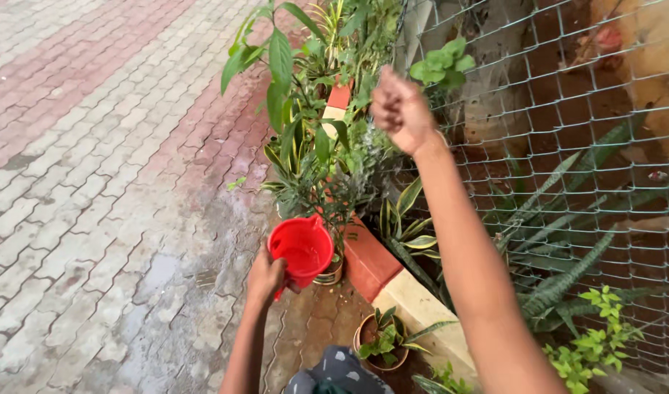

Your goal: The person pours water from a red mug onto the soil of several potted plants arranged along a fence.

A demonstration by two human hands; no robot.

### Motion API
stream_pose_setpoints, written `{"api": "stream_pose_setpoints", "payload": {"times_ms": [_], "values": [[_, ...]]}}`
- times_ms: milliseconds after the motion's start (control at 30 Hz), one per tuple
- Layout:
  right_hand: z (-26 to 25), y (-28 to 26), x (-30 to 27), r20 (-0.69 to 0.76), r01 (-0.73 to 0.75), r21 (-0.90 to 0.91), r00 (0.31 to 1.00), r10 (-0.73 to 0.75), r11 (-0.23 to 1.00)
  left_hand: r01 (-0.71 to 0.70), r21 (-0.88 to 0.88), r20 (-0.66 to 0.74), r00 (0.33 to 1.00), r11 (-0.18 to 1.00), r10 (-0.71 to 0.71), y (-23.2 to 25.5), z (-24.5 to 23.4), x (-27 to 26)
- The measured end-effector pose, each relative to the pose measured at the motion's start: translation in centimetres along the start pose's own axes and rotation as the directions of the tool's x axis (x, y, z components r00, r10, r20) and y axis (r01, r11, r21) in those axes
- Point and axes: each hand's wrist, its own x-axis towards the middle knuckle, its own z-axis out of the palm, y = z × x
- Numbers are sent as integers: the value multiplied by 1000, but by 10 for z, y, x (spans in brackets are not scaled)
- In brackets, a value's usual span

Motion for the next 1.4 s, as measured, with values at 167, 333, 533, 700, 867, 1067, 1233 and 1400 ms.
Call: {"api": "stream_pose_setpoints", "payload": {"times_ms": [167, 333, 533, 700, 867, 1067, 1233, 1400], "values": [[-23, 84, 25, 365, 337, -913, 926, 93, 228, -109, 413, -122, 977, 904, 174, -12, -12, 12], [0, 173, -26, 193, -130, -871, 798, 571, 475, 107, 277, -81, 993, 955, -88, -2, -7, 20], [30, 328, -78, 378, 368, -913, 604, 702, 175, -173, 674, -64, 955, 718, 290, -9, 42, 52], [10, 324, -83, 373, 114, -920, 551, 746, 376, -241, 854, -70, 825, 461, 561, -37, 66, 83], [-53, 145, -26, 329, -508, -118, 791, 516, 853, -224, 846, -167, 750, 484, 640, -26, 48, 102], [-61, 94, 43, 321, -46, -755, 844, 429, 654, -169, 874, -146, 803, 455, 578, 7, 35, 104], [-96, 33, 42, 452, 19, 336, 874, -178, 942, -176, 883, -165, 751, 435, 640, 17, 31, 103], [-61, 108, 23, 292, 285, -956, 943, 160, 66, -167, 888, -147, 781, 428, 607, 18, 46, 106]]}}
